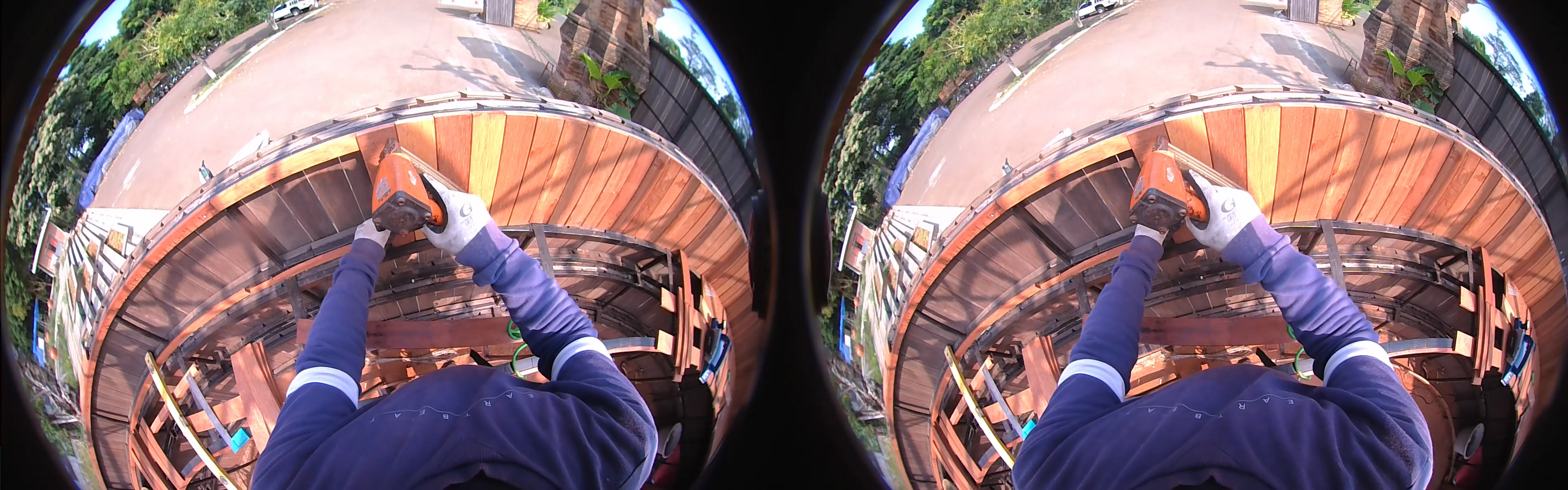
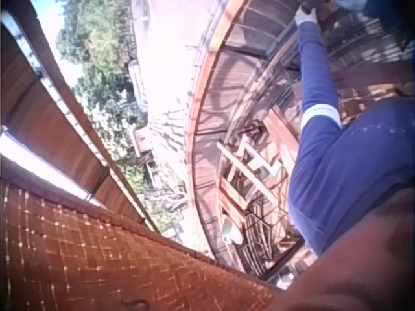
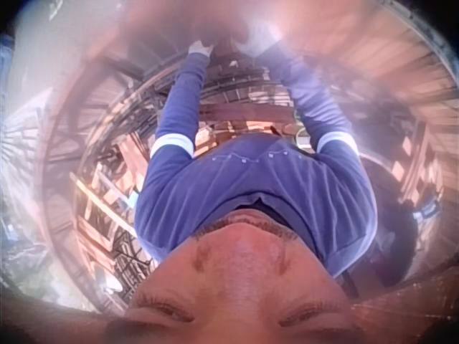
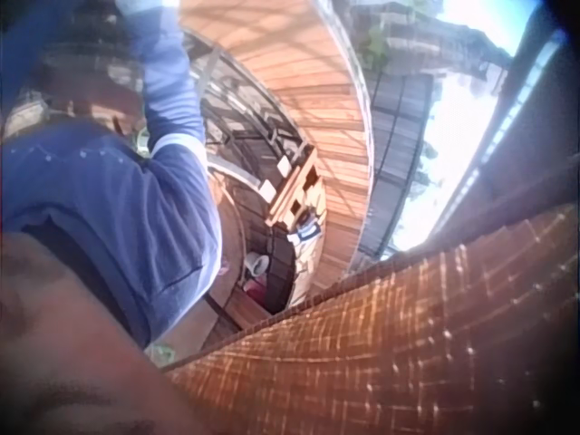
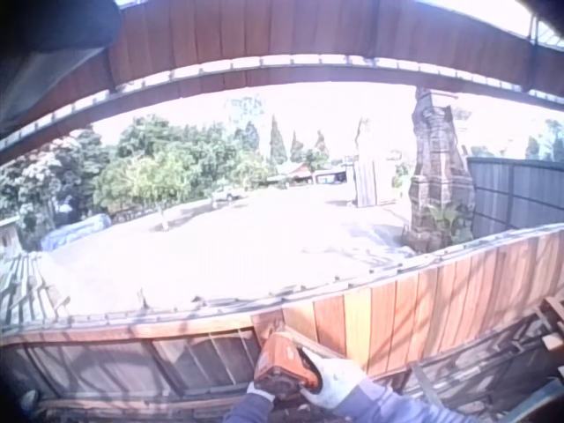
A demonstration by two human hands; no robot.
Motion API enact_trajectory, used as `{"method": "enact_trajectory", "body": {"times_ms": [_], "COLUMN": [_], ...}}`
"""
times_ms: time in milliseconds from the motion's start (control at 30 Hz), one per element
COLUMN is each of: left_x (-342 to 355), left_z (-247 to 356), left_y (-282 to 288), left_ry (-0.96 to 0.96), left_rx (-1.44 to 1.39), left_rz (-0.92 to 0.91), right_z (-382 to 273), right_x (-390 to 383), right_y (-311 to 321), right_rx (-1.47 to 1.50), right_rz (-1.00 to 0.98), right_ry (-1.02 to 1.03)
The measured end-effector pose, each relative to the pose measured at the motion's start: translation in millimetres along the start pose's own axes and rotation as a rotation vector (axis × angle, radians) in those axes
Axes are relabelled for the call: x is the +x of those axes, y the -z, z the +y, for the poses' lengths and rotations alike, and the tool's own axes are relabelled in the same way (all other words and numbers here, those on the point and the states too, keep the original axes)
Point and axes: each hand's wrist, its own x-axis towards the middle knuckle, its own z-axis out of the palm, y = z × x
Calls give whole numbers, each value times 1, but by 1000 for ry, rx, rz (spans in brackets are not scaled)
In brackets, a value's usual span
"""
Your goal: The person installs wooden planks onto a curved wooden structure. They use a level to check alignment and a nail gun to secure the planks in place. The person repeatedly picks up planks, positions them, checks the level, and fastens them.
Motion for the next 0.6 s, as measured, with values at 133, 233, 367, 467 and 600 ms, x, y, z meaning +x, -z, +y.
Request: {"method": "enact_trajectory", "body": {"times_ms": [133,233,367,467,600], "left_x": [-12,-11,2,18,-15], "left_z": [6,1,-18,-61,10], "left_y": [11,9,-1,-14,12], "left_ry": [-44,-89,-68,-84,-7], "left_rx": [-52,-104,-29,18,-114], "left_rz": [53,42,50,116,32], "right_z": [-2,0,-3,-16,-6], "right_x": [1,0,2,6,2], "right_y": [-2,-5,-5,-4,2], "right_rx": [10,-14,-9,9,22], "right_rz": [10,18,11,-25,-41], "right_ry": [-5,19,37,33,-57]}}
